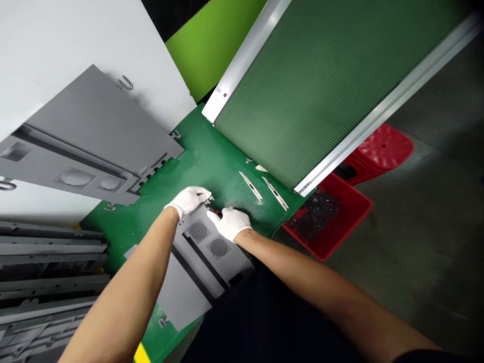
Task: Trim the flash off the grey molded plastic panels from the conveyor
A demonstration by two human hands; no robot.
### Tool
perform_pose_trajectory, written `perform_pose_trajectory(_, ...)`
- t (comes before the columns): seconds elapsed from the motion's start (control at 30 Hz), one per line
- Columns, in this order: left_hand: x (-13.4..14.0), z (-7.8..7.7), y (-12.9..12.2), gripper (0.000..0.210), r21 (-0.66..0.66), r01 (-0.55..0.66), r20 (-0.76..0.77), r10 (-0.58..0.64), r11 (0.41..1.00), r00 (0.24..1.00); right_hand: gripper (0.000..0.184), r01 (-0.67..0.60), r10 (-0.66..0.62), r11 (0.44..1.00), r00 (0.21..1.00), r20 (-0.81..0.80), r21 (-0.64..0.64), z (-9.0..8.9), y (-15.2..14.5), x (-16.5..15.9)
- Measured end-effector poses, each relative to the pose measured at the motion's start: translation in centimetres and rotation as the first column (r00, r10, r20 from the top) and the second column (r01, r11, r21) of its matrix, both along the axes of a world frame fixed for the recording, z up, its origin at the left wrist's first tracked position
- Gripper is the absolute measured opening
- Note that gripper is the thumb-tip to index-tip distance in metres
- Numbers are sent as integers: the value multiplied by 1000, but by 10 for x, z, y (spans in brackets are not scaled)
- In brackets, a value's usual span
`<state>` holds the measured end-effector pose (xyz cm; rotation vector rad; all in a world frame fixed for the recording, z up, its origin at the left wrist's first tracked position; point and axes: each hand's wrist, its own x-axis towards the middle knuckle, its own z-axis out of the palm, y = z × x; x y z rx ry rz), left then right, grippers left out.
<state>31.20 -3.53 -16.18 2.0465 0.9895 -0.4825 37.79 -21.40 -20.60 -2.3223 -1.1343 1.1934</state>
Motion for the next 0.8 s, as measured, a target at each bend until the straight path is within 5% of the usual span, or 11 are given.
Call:
perform_pose_trajectory(0.37,4,4,-8,38,-40,-16,31,18,999,999,86,-77,77,997,995,64,-8,6,0,11)
perform_pose_trajectory(0.8,0,13,-4,42,-54,86,56,-83,995,995,81,19,-16,999,996,89,-30,13,0,-3)
